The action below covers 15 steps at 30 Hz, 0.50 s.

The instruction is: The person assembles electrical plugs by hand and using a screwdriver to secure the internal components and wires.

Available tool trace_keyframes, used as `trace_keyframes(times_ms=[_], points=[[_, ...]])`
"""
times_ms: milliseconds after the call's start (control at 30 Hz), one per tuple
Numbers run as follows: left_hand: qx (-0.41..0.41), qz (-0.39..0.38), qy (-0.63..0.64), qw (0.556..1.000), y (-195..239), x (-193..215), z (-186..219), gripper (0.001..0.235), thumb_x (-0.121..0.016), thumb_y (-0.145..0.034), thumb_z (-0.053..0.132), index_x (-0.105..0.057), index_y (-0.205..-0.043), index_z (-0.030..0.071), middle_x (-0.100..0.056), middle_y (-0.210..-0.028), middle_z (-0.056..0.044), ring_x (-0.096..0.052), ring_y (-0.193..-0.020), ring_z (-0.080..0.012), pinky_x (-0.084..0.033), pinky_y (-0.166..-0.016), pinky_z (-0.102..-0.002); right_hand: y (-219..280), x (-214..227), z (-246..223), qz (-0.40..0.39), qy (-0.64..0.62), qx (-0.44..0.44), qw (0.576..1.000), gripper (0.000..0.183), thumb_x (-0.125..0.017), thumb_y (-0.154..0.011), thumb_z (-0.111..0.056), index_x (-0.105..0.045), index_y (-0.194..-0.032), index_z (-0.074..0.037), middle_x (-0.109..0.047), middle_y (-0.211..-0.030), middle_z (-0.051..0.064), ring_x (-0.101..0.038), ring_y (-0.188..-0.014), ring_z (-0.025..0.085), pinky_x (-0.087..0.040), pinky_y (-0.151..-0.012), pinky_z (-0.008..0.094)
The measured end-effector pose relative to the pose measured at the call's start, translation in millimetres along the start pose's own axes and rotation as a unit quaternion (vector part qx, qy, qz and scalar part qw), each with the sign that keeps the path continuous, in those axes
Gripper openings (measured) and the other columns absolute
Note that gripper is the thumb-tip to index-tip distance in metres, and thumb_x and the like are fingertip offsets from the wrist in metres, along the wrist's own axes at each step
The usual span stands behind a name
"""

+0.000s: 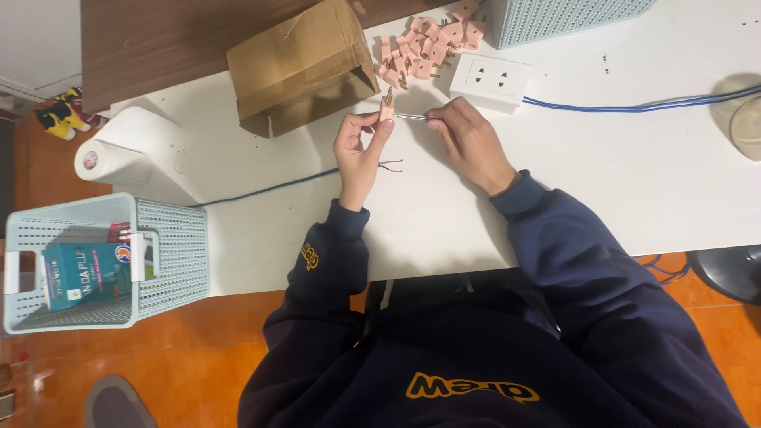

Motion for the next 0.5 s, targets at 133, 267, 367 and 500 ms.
trace_keyframes(times_ms=[133,267,367,500], points=[[0.007,0.006,0.017,1.0,0,0,-3,0.024,-0.093,-0.103,0.016,-0.074,-0.114,0.005,-0.081,-0.097,-0.007,-0.065,-0.096,-0.0073,-0.048,-0.095,-0.028,6,-4,8,-0.007,-0.038,-0.013,0.999,0.034,-0.082,-0.116,-0.027,-0.072,-0.14,-0.005,-0.072,-0.115,0.019,-0.078,-0.109,0.042,-0.065,-0.086,0.05],[0.006,0.008,0.018,1.0,1,0,-21,0.024,-0.095,-0.103,0.013,-0.076,-0.115,0.005,-0.078,-0.097,-0.006,-0.061,-0.096,-0.0081,-0.047,-0.095,-0.03,8,-5,15,0.001,-0.061,-0.03,0.998,0.018,-0.076,-0.115,-0.012,-0.07,-0.131,-0.004,-0.078,-0.113,0.021,-0.082,-0.108,0.045,-0.068,-0.084,0.051],[0.0,0.011,0.017,1.0,2,-1,-23,0.023,-0.096,-0.104,0.01,-0.077,-0.115,0.004,-0.077,-0.099,-0.008,-0.062,-0.096,-0.011,-0.047,-0.097,-0.031,7,1,6,0.011,-0.06,-0.014,0.998,0.017,-0.076,-0.115,-0.015,-0.073,-0.129,-0.006,-0.077,-0.112,0.02,-0.083,-0.106,0.044,-0.07,-0.083,0.049],[-0.029,-0.006,-0.01,1.0,1,0,-18,0.024,-0.098,-0.109,0.006,-0.077,-0.12,-0.001,-0.077,-0.102,-0.013,-0.06,-0.098,-0.0138,-0.046,-0.098,-0.032,3,3,3,0.02,-0.019,0.023,0.999,0.019,-0.072,-0.118,-0.024,-0.077,-0.131,-0.012,-0.073,-0.114,0.012,-0.083,-0.106,0.039,-0.072,-0.082,0.045]])
Point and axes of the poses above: each hand's wrist, its own y-axis away from the middle knuckle, its own x-axis out of the back of the hand, z = x × y, the point moved 3 cm from there along -y, towards the middle knuckle
